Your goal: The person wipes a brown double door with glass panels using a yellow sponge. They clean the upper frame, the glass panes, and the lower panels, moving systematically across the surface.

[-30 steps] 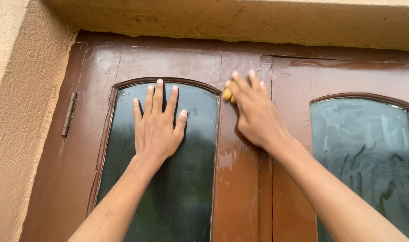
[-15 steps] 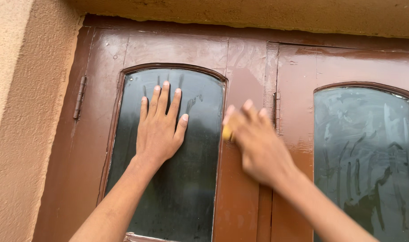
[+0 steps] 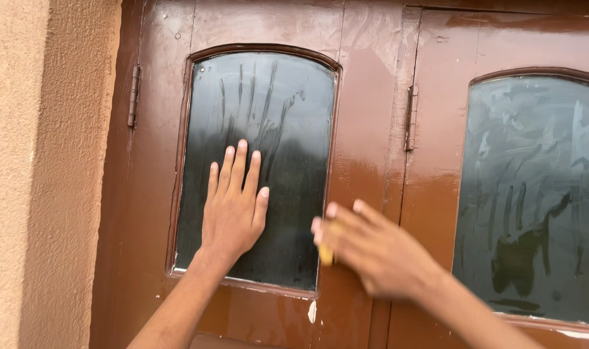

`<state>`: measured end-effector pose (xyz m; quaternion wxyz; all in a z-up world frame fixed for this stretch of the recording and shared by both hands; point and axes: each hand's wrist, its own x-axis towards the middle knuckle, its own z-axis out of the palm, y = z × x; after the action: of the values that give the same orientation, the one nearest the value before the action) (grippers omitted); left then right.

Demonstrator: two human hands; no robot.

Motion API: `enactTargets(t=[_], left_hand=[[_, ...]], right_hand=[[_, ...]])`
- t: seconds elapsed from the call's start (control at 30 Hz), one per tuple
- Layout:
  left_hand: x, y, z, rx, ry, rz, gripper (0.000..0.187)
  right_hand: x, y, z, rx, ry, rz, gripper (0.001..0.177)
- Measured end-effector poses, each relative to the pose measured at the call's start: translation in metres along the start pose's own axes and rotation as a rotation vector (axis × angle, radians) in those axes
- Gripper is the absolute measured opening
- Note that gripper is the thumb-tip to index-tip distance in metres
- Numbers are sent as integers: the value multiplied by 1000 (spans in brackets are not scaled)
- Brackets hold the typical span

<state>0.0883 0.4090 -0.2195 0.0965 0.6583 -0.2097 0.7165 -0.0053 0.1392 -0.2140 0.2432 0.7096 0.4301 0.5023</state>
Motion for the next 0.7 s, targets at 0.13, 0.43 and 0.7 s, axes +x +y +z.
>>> enactTargets(t=[0.13,0.43,0.7], left_hand=[[-19,3,-4,-8,-39,-11,58],[-77,4,-25,-62,-171,-2,62],[-112,27,-23,-44,-176,-134,64]], right_hand=[[19,29,-13,-165,225,265,61],[-56,-92,39,120,-34,44,75],[-17,-54,25,-32,255,504,60]])
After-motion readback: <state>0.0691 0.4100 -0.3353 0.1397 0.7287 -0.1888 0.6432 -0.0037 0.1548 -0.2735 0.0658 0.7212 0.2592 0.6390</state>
